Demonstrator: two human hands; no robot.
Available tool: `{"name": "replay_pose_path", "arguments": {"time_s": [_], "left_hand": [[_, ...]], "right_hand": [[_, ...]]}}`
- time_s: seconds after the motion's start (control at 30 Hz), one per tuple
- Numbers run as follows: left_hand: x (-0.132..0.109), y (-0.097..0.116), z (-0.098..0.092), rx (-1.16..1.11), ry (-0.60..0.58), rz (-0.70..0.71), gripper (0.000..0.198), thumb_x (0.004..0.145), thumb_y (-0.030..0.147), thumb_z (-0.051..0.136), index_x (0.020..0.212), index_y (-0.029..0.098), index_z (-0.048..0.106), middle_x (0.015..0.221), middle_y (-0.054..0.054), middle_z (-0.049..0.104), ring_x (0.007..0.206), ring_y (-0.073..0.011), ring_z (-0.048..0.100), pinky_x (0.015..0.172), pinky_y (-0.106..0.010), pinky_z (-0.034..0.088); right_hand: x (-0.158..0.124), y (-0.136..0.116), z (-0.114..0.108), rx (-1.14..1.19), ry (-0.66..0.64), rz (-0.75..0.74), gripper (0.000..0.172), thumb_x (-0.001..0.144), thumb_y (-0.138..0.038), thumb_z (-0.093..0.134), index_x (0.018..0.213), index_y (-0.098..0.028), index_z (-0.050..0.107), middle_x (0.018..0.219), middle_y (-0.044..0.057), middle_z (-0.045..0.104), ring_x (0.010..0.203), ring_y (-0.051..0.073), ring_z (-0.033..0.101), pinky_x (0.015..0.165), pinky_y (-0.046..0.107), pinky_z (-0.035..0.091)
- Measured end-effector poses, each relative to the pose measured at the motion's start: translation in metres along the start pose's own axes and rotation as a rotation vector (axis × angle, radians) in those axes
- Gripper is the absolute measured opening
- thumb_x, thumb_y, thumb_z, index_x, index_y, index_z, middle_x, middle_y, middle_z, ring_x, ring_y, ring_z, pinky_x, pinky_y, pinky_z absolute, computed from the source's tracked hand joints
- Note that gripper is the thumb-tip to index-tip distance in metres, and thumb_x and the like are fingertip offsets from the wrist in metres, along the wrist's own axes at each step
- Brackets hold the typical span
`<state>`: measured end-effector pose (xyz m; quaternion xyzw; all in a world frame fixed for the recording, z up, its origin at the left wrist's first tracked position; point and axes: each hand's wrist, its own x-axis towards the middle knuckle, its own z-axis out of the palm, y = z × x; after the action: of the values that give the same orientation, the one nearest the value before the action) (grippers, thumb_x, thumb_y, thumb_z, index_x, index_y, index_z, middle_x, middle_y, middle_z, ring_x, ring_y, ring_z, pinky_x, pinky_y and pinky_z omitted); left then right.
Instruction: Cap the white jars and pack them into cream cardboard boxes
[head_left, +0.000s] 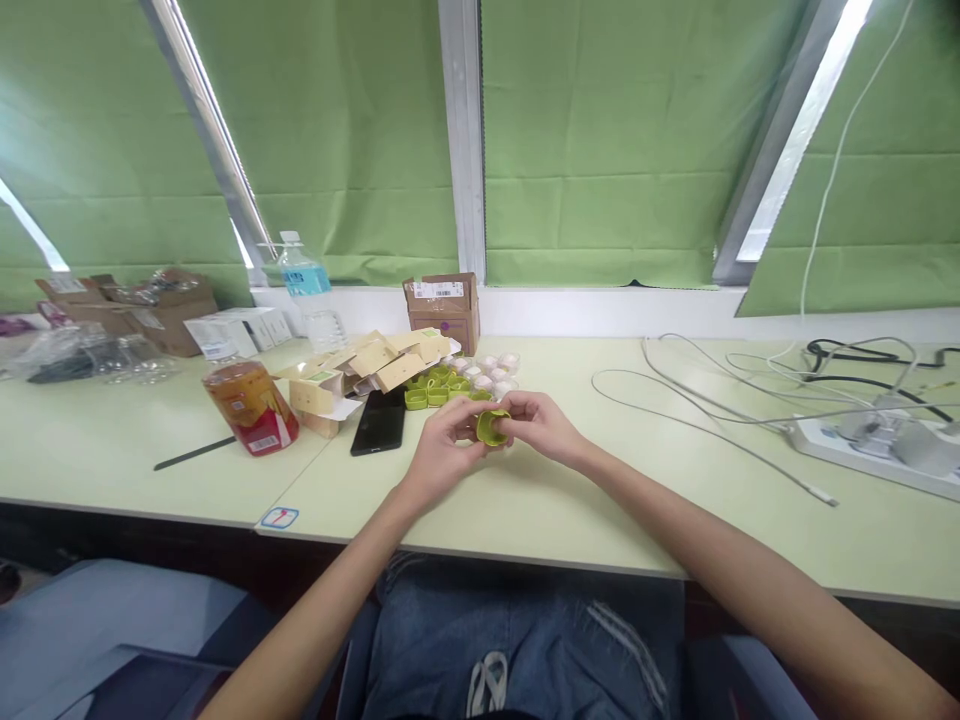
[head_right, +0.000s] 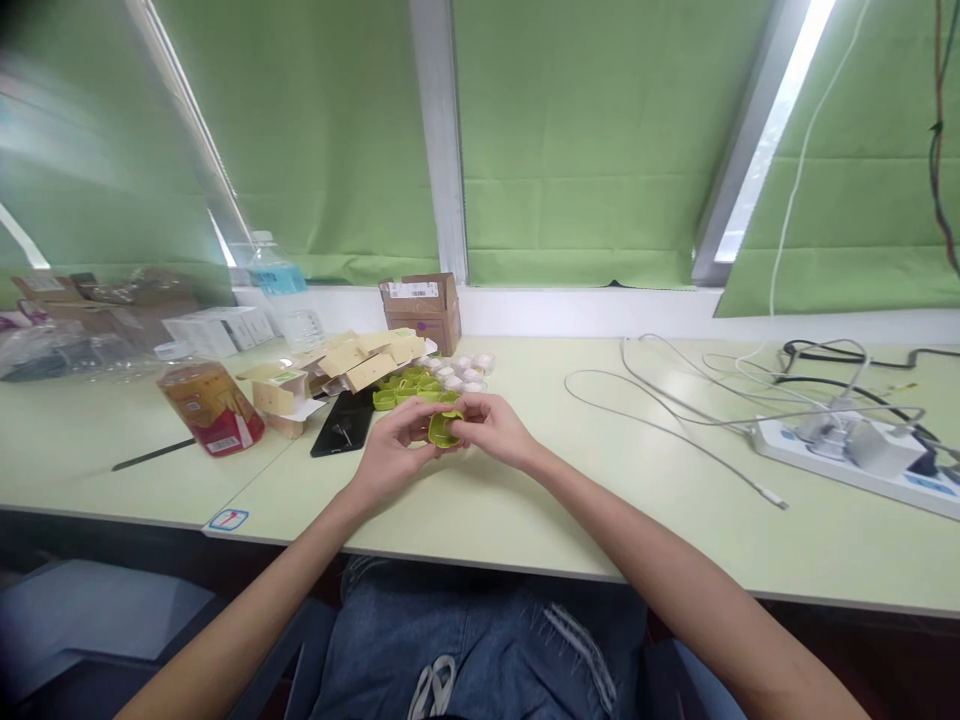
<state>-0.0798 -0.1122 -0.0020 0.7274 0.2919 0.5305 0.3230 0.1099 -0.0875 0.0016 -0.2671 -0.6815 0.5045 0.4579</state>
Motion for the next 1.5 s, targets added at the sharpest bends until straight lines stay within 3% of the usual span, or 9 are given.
{"name": "replay_pose_path", "arguments": {"time_s": [0.43, 0.57, 0.63, 0.73, 0.83, 0.93, 1.07, 1.23, 1.5], "left_hand": [[-0.002, 0.002, -0.002, 0.080, 0.019, 0.061, 0.040, 0.079, 0.014, 0.078, 0.118, 0.023, 0.078, 0.099, -0.004, 0.061, 0.092, -0.0165, 0.066, 0.081, -0.030, 0.063], [0.000, -0.001, 0.001, 0.100, 0.027, 0.022, 0.042, 0.079, 0.011, 0.073, 0.119, 0.023, 0.075, 0.111, -0.007, 0.063, 0.092, -0.0162, 0.066, 0.080, -0.029, 0.062], [0.001, -0.003, 0.003, 0.140, 0.018, 0.007, 0.051, 0.079, 0.010, 0.071, 0.128, 0.024, 0.070, 0.122, -0.009, 0.063, 0.092, -0.0157, 0.065, 0.075, -0.026, 0.060], [0.001, -0.005, 0.003, 0.195, 0.006, 0.004, 0.060, 0.081, 0.009, 0.066, 0.139, 0.024, 0.062, 0.131, -0.012, 0.062, 0.094, -0.0162, 0.065, 0.071, -0.024, 0.058], [0.001, -0.003, 0.002, 0.174, 0.026, -0.029, 0.044, 0.088, 0.015, 0.061, 0.131, 0.022, 0.067, 0.127, -0.012, 0.065, 0.095, -0.0175, 0.066, 0.070, -0.025, 0.058], [0.002, 0.002, 0.002, 0.090, 0.062, -0.097, 0.029, 0.094, 0.029, 0.062, 0.118, 0.019, 0.074, 0.117, -0.012, 0.071, 0.084, -0.0169, 0.067, 0.063, -0.026, 0.057], [0.006, 0.007, 0.001, -0.045, 0.090, -0.118, 0.027, 0.090, 0.039, 0.073, 0.104, 0.016, 0.078, 0.106, -0.010, 0.075, 0.070, -0.0144, 0.065, 0.063, -0.028, 0.057], [0.011, 0.008, -0.004, -0.231, 0.076, -0.183, 0.035, 0.078, 0.045, 0.085, 0.092, 0.013, 0.079, 0.084, -0.007, 0.075, 0.066, -0.0150, 0.065, 0.066, -0.031, 0.057], [0.012, 0.008, -0.007, -0.278, 0.138, -0.191, 0.040, 0.073, 0.047, 0.089, 0.082, 0.015, 0.069, 0.075, -0.002, 0.067, 0.060, -0.0110, 0.057, 0.060, -0.026, 0.050]], "right_hand": [[-0.001, 0.005, 0.007, 0.001, 0.037, -0.083, 0.009, 0.082, -0.025, 0.070, 0.083, -0.017, 0.066, 0.074, -0.001, 0.069, 0.068, 0.015, 0.065, 0.065, 0.027, 0.054], [0.001, 0.010, 0.001, -0.064, 0.012, -0.082, 0.013, 0.087, -0.029, 0.068, 0.091, -0.017, 0.066, 0.082, 0.002, 0.072, 0.073, 0.017, 0.069, 0.068, 0.030, 0.057], [0.002, 0.010, -0.006, -0.202, -0.003, -0.154, 0.012, 0.090, -0.026, 0.064, 0.097, -0.017, 0.067, 0.087, 0.004, 0.073, 0.078, 0.018, 0.070, 0.071, 0.032, 0.058], [0.002, 0.006, -0.017, -0.518, -0.024, -0.402, 0.022, 0.091, -0.014, 0.056, 0.107, -0.018, 0.070, 0.101, 0.008, 0.075, 0.092, 0.020, 0.070, 0.083, 0.036, 0.058], [0.002, 0.003, -0.024, -0.726, -0.050, -0.608, 0.033, 0.094, -0.009, 0.050, 0.117, -0.020, 0.069, 0.113, 0.011, 0.075, 0.103, 0.021, 0.070, 0.091, 0.038, 0.057], [0.001, 0.005, -0.025, -0.781, -0.063, -0.656, 0.035, 0.097, -0.009, 0.047, 0.124, -0.021, 0.067, 0.110, 0.011, 0.075, 0.099, 0.020, 0.071, 0.086, 0.036, 0.058], [-0.001, 0.005, -0.021, -0.693, -0.037, -0.626, 0.034, 0.097, -0.011, 0.048, 0.121, -0.022, 0.069, 0.105, 0.008, 0.076, 0.094, 0.018, 0.071, 0.082, 0.033, 0.059], [-0.002, -0.002, -0.014, -0.296, 0.005, -0.393, 0.020, 0.098, -0.028, 0.062, 0.112, -0.020, 0.073, 0.105, 0.008, 0.076, 0.093, 0.019, 0.072, 0.081, 0.032, 0.060], [-0.003, -0.007, 0.004, 0.036, -0.027, -0.209, 0.030, 0.088, -0.044, 0.078, 0.103, -0.020, 0.070, 0.091, 0.004, 0.076, 0.080, 0.019, 0.072, 0.079, 0.036, 0.061]]}}
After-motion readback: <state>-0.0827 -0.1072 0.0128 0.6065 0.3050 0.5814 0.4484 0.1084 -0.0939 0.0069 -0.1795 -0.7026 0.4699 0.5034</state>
